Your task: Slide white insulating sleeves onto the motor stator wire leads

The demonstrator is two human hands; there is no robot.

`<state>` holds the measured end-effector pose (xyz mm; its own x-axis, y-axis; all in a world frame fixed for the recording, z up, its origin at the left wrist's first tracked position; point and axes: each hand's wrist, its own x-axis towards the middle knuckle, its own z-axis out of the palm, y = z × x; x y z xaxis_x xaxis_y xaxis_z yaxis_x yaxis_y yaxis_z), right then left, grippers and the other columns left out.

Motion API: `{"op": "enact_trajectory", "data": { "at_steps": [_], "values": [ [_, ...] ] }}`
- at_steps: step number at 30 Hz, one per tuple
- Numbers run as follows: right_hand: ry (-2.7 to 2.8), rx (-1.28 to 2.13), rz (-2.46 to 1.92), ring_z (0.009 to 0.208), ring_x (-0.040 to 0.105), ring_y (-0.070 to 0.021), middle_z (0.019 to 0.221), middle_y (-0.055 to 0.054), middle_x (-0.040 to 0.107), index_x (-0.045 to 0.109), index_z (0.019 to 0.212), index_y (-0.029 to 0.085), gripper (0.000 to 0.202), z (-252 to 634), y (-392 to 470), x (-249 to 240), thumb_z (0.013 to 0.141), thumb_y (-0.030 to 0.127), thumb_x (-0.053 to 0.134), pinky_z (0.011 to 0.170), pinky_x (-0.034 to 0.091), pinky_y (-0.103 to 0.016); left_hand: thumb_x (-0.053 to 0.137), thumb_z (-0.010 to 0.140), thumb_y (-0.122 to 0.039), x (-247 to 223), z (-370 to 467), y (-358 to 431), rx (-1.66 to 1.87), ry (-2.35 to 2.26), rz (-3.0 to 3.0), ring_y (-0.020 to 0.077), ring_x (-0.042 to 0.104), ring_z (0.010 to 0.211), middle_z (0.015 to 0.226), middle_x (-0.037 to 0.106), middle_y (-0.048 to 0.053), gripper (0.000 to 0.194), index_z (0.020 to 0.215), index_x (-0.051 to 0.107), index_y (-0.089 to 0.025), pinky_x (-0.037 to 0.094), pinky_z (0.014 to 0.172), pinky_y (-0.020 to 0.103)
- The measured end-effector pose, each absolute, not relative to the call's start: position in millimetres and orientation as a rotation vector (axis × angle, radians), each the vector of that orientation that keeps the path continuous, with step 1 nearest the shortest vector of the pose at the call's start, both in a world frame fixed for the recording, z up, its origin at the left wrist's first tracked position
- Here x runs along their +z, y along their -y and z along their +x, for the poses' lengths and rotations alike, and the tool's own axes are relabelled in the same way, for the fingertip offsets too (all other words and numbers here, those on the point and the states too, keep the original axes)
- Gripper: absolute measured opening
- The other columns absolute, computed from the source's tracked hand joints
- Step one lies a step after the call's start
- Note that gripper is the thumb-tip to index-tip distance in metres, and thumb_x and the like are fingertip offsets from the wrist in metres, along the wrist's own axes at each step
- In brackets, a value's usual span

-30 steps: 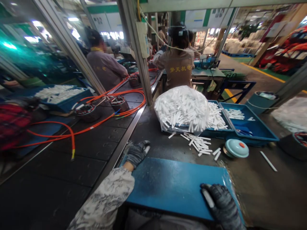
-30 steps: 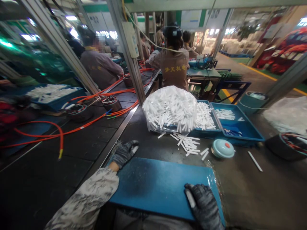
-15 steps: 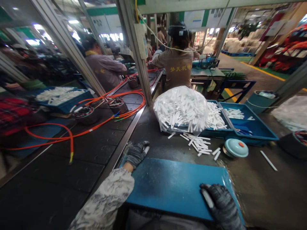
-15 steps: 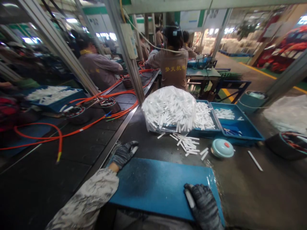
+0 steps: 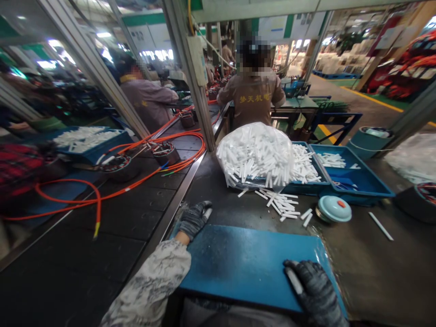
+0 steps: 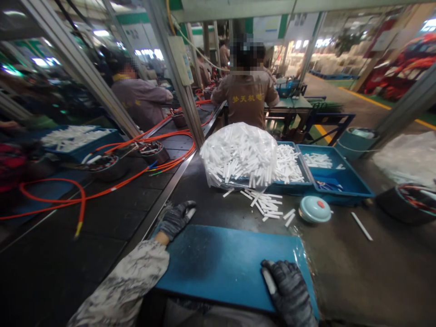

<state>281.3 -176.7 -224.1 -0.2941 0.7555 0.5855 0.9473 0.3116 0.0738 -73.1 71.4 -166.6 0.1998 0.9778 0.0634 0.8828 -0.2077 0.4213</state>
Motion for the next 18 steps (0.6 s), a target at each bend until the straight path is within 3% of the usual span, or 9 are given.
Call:
{"op": "enact_trajectory", "data": {
  "at_steps": [5,10,14,18],
  "values": [
    [2.131,-0.618,-1.463,0.096,0.067,-0.0209,0.107,-0.002,0.076,0.074,0.112,0.025,0.037,284.8,173.5,-222.4,0.095,0.006,0.048,0.103,0.043,-0.042,0.055,0.092,-0.031,-164.1,-73.2,-67.6,0.546,-1.716,2.194,0.0213,0.073,0.101,0.105,0.078,0.005,0.027,0.111,0.073,-0.033,0.050,0.099,0.036],
    [2.176,-0.622,-1.442,0.093,0.068,-0.0207,0.106,-0.002,0.076,0.074,0.112,0.025,0.038,284.5,169.9,-216.0,0.097,0.006,0.045,0.099,0.044,-0.040,0.059,0.090,-0.030,-161.6,-72.9,-71.0,0.517,-1.714,2.197,0.0244,0.074,0.089,0.099,0.079,0.007,0.026,0.110,0.074,-0.023,0.052,0.097,0.041],
    [2.193,-0.642,-1.380,0.089,0.067,-0.0208,0.103,-0.003,0.076,0.073,0.111,0.023,0.033,285.0,165.0,-208.5,0.097,0.007,0.048,0.094,0.045,-0.039,0.058,0.090,-0.028,-156.7,-66.4,-71.6,0.534,-1.708,2.162,0.0223,0.072,0.081,0.093,0.078,0.006,0.026,0.110,0.073,-0.021,0.055,0.087,0.038],
    [2.225,-0.689,-1.300,0.088,0.067,-0.0220,0.103,-0.005,0.076,0.073,0.107,0.021,0.036,287.2,161.2,-202.3,0.095,0.002,0.046,0.089,0.046,-0.038,0.059,0.090,-0.030,-139.3,-73.9,-38.3,0.592,-1.532,2.161,0.0193,0.072,0.094,0.104,0.077,0.004,0.028,0.114,0.072,-0.022,0.055,0.092,0.033]
  ]
}}
